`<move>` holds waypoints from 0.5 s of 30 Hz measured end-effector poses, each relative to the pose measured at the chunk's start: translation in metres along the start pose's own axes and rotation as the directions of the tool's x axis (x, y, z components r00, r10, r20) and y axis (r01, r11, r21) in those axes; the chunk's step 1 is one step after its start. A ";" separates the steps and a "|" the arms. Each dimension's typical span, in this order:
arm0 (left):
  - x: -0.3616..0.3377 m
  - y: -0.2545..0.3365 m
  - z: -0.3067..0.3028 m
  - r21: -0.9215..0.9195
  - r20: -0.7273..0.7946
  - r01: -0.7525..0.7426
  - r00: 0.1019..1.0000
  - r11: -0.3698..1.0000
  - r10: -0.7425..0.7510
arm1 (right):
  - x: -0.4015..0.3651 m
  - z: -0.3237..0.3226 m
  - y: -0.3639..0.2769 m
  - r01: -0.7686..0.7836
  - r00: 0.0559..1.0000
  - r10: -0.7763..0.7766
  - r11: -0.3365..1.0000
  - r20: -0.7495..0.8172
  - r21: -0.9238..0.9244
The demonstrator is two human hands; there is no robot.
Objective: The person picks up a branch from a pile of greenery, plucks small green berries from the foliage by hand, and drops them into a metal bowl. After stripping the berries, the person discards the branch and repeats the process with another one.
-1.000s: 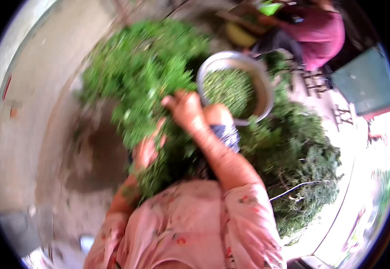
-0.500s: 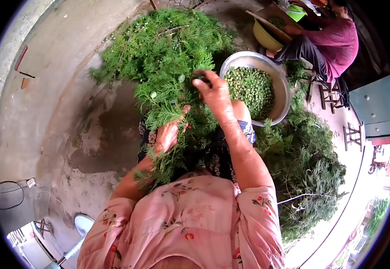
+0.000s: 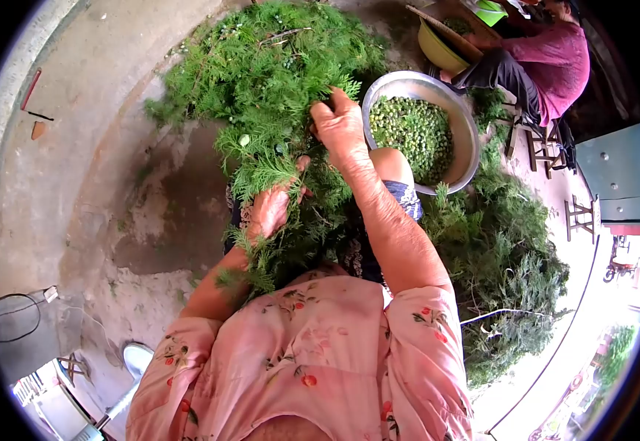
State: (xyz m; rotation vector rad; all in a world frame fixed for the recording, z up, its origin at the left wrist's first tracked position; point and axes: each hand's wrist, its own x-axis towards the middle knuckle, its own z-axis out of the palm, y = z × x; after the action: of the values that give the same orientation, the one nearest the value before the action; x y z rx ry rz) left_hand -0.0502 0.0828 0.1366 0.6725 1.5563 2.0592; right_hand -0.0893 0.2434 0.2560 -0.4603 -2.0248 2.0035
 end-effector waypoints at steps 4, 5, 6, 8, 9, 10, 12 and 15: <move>-0.005 0.008 -0.003 -0.108 0.028 0.011 1.000 0.994 -0.008 | -0.005 0.000 0.016 -0.203 0.958 0.279 0.826 -0.070 0.525; -0.002 0.012 0.001 -0.243 -0.011 0.155 0.987 0.958 -0.162 | -0.005 0.001 0.017 -0.177 0.943 0.311 0.774 -0.121 0.608; -0.004 0.016 0.004 -0.243 -0.010 0.156 0.986 0.957 -0.163 | -0.008 0.000 0.017 -0.148 0.961 0.259 0.784 -0.101 0.603; -0.005 0.025 0.007 -0.536 0.142 -0.181 0.944 0.824 0.299 | -0.006 0.001 0.020 -0.086 0.970 0.173 0.901 -0.169 0.426; -0.002 0.030 0.010 -0.537 0.141 -0.180 0.944 0.824 0.298 | -0.006 0.000 0.024 -0.026 0.973 0.076 0.974 -0.217 0.226; 0.002 0.035 0.015 -0.544 0.146 -0.267 0.903 0.795 0.403 | 0.001 -0.009 0.035 0.160 0.928 -0.248 0.939 -0.279 -0.303; 0.002 0.032 0.011 -0.438 -0.014 0.208 0.971 0.875 -0.238 | 0.012 -0.026 0.006 0.126 0.941 -0.034 0.959 -0.337 0.254; 0.004 0.003 0.004 -0.594 0.065 -0.163 0.966 0.788 0.249 | 0.014 -0.043 -0.016 0.053 0.966 0.063 0.902 -0.252 0.429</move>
State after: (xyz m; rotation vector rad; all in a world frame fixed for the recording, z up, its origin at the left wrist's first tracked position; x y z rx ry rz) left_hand -0.0515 0.0874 0.1412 0.7434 0.7092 2.4178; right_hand -0.0856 0.2885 0.2726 -0.5905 -1.3708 2.1788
